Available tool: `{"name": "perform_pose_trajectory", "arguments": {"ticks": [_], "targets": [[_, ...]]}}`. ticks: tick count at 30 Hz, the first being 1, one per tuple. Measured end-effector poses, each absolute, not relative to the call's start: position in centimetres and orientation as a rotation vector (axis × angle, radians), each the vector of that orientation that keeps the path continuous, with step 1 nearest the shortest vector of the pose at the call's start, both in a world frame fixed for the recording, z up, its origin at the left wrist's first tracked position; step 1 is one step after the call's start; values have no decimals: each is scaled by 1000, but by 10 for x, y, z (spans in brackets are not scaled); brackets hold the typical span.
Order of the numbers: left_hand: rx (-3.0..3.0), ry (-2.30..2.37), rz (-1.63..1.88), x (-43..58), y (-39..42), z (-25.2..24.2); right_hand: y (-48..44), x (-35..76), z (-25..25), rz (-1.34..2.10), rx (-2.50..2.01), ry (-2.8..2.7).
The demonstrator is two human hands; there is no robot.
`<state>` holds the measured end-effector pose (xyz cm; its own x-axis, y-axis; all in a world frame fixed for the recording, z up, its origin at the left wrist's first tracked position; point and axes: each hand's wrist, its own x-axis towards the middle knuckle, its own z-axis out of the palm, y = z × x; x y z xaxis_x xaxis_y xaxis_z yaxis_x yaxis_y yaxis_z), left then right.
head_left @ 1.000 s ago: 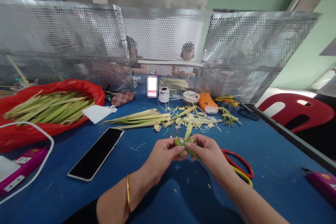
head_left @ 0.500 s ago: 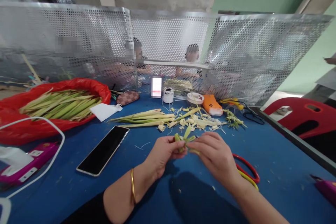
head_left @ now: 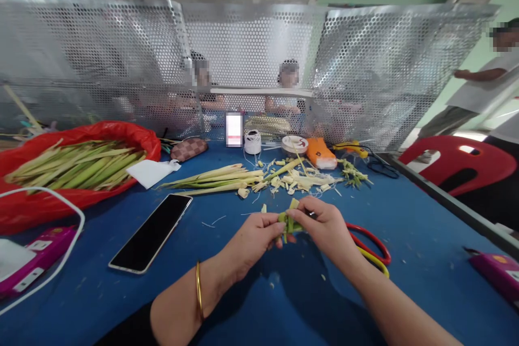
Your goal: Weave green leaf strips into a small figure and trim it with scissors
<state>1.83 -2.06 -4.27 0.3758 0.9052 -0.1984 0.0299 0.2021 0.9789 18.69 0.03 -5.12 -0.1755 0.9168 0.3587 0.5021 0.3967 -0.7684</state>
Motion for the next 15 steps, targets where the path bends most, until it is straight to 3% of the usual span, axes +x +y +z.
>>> {"name": "perform_pose_trajectory", "arguments": {"ticks": [15], "targets": [[1036, 1108, 1033, 23, -19, -49, -10, 172, -54, 778, -1255, -1650]]}}
